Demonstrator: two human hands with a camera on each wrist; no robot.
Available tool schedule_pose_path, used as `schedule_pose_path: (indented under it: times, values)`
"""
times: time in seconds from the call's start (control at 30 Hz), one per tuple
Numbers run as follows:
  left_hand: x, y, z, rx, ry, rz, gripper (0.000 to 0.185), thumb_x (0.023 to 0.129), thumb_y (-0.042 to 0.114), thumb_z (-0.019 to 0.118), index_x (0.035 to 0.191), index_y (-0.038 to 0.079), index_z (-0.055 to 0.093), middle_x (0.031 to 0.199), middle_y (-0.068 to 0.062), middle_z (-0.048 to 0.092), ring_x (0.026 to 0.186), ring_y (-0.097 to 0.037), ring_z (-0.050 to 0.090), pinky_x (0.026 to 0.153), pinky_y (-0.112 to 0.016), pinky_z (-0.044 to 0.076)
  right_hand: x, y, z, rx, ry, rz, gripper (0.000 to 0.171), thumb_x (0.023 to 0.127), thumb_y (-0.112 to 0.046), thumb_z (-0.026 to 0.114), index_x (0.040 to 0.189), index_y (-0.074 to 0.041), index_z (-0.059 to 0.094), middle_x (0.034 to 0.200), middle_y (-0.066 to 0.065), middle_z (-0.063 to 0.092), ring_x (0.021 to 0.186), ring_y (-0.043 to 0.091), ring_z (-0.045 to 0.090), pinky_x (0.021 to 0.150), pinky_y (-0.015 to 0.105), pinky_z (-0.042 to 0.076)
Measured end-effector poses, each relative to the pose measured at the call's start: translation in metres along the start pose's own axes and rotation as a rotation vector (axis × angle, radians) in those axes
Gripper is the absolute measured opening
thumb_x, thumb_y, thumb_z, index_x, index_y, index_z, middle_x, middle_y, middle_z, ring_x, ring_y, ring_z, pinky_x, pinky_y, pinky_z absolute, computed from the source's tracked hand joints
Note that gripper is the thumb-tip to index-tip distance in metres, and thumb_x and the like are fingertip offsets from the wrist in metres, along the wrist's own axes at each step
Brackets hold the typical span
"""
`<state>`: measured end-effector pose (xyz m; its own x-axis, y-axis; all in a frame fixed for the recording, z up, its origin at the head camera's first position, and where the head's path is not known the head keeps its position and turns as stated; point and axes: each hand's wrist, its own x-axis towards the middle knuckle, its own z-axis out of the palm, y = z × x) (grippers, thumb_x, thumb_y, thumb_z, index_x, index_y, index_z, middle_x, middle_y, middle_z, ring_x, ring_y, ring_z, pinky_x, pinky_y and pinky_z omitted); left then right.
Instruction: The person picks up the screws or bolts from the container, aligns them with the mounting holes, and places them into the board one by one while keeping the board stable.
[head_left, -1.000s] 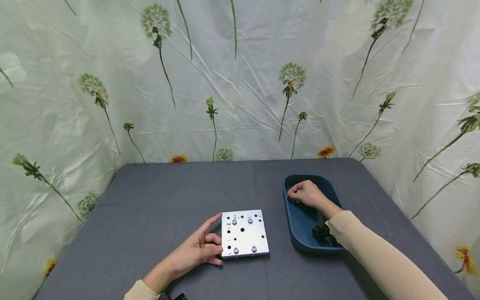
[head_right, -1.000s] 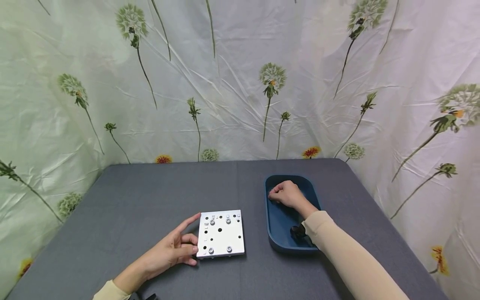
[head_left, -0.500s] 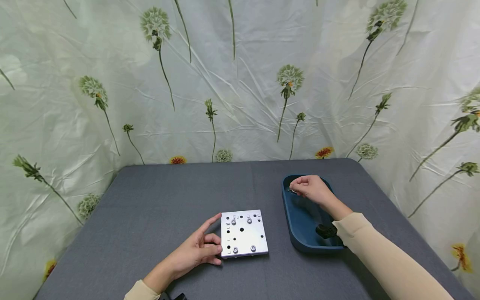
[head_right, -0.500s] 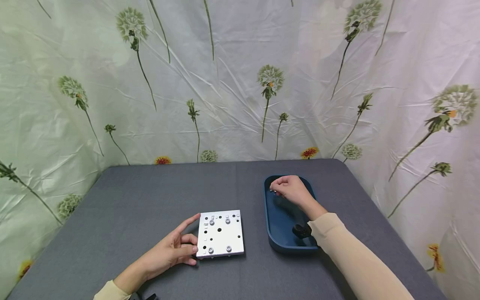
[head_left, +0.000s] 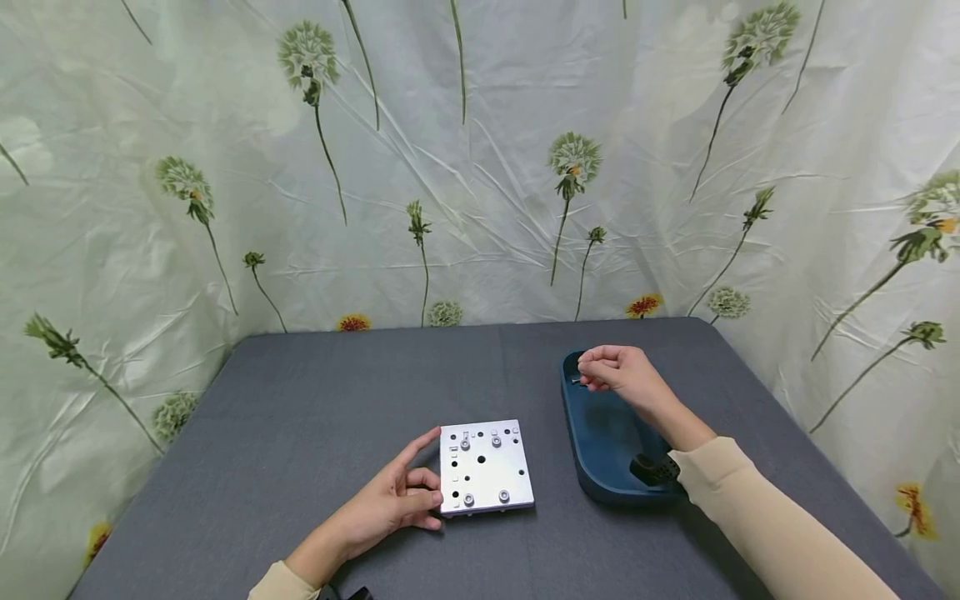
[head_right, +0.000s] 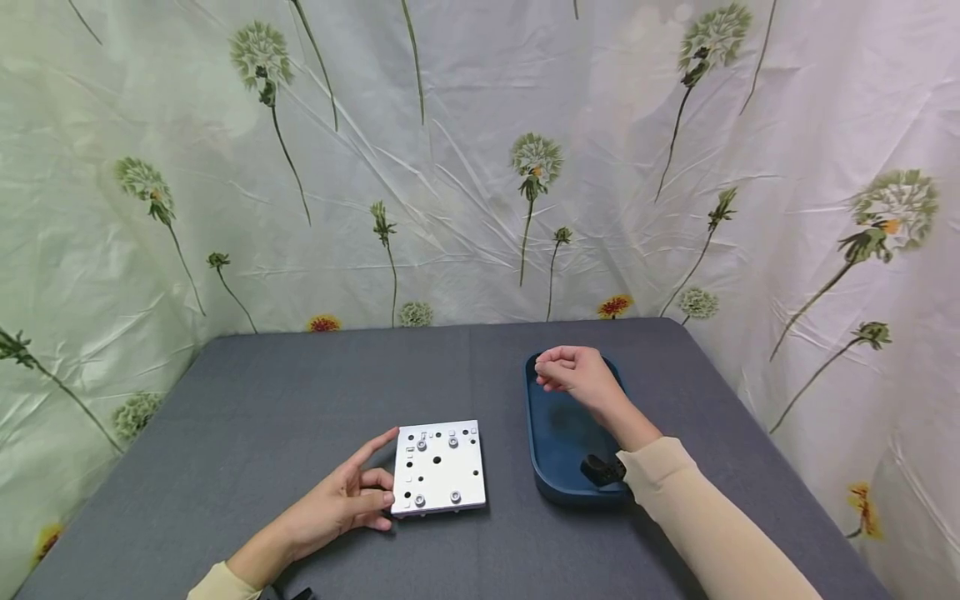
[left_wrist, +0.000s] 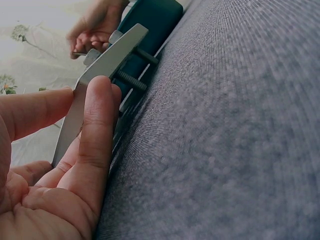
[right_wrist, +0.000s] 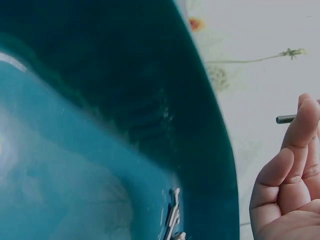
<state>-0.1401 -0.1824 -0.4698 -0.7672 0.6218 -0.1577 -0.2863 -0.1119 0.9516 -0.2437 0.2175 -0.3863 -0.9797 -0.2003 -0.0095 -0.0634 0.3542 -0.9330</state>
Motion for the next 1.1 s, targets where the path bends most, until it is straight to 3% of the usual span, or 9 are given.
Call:
schedule_pose_path:
  times: [0.23, 0.5, 0.87, 1.1]
  values:
    - [0.0, -0.001, 0.0, 0.003, 0.0, 0.006, 0.098, 0.104, 0.003, 0.068, 0.174, 0.021, 0.003, 0.111, -0.003, 0.065, 0.096, -0.013, 0.07, 0.084, -0.034, 0.065, -0.004, -0.007, 0.011, 0.077, -0.03, -0.044, 0.032, 0.107, -0.013, 0.066, 0.118, 0.017, 0.064, 0.083, -0.006, 0.076, 0.078, 0.009, 0.072, 0.077, 0.024, 0.062]
    - [-0.002, -0.001, 0.001, 0.018, 0.01, 0.005, 0.097, 0.104, 0.002, 0.068, 0.174, 0.022, 0.004, 0.111, -0.003, 0.064, 0.097, -0.014, 0.069, 0.085, -0.035, 0.065, -0.005, -0.014, 0.024, 0.105, -0.078, -0.081, 0.024, 0.106, -0.01, 0.066, 0.114, 0.013, 0.065, 0.09, 0.004, 0.079, 0.08, 0.01, 0.074, 0.084, 0.031, 0.064]
    - [-0.002, 0.0, 0.002, 0.03, 0.019, 0.01, 0.097, 0.103, 0.002, 0.068, 0.174, 0.022, 0.004, 0.111, -0.004, 0.064, 0.096, -0.013, 0.069, 0.084, -0.036, 0.065, -0.001, -0.019, 0.043, 0.115, -0.11, -0.046, 0.016, 0.105, -0.01, 0.066, 0.11, 0.005, 0.068, 0.093, 0.008, 0.079, 0.083, 0.012, 0.073, 0.085, 0.031, 0.063]
    - [-0.002, 0.0, 0.002, 0.034, 0.025, 0.009, 0.096, 0.103, 0.002, 0.068, 0.174, 0.022, 0.005, 0.111, -0.004, 0.065, 0.095, -0.014, 0.069, 0.084, -0.036, 0.065, 0.002, -0.022, 0.057, 0.092, -0.126, -0.038, 0.019, 0.103, -0.011, 0.068, 0.11, 0.007, 0.069, 0.088, 0.001, 0.078, 0.08, 0.01, 0.072, 0.079, 0.024, 0.061]
